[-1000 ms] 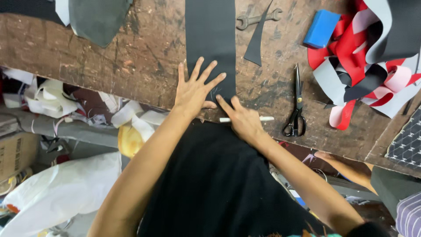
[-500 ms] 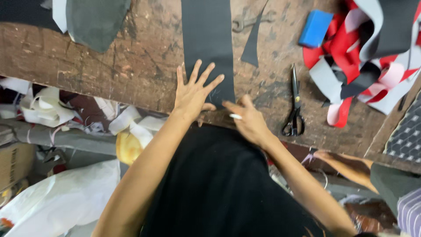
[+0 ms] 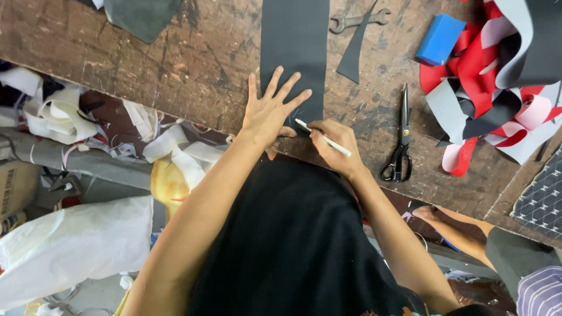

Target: The person cuts dark fabric sheets into curved pieces using scissors, following the outline of gray template pieces laid on the fabric. They hold each template steady with one hand, cut around it with the other, mark pieces with chalk, and move finished cut pieces and scraps aside on the worktable.

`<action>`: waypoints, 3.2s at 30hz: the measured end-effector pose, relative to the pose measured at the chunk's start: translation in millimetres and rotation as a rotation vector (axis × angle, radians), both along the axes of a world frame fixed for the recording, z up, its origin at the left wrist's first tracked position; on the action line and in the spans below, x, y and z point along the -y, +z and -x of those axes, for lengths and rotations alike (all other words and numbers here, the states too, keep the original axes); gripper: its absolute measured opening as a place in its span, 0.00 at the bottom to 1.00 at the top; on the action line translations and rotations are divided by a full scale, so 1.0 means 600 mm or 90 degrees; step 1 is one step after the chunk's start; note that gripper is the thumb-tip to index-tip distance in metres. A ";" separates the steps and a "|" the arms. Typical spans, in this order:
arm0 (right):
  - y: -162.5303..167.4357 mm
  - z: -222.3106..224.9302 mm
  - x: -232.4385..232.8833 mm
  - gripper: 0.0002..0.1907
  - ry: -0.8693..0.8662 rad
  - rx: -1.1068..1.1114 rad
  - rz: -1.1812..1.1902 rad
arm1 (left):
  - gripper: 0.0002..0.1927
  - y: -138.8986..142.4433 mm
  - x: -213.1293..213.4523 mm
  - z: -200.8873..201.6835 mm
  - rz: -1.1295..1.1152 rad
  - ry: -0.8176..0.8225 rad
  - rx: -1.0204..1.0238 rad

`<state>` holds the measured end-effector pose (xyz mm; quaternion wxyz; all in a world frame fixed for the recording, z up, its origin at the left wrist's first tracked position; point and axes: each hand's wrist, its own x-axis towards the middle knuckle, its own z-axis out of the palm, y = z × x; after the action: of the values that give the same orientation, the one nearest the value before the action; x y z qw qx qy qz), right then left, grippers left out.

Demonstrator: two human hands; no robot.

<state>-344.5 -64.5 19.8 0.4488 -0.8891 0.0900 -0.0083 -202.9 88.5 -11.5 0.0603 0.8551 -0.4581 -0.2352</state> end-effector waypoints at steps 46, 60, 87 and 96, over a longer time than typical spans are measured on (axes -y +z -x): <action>0.017 0.074 0.138 0.21 -0.040 -0.075 -0.269 | 0.47 0.026 -0.007 0.041 0.180 0.049 0.040; 0.006 0.115 0.124 0.24 -0.162 -0.150 -0.349 | 0.32 0.011 0.089 -0.190 0.262 0.114 0.152; 0.027 0.119 0.562 0.28 -0.845 0.094 0.120 | 0.31 0.123 0.243 -0.030 0.474 0.394 -0.513; 0.179 0.078 0.603 0.39 -0.874 0.242 -0.295 | 0.33 0.149 0.203 -0.075 0.536 0.389 -0.209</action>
<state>-391.4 -426.6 127.3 0.5265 -0.4991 0.5448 -0.4205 -157.8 -33.5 77.9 0.5339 0.8032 -0.2282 -0.1334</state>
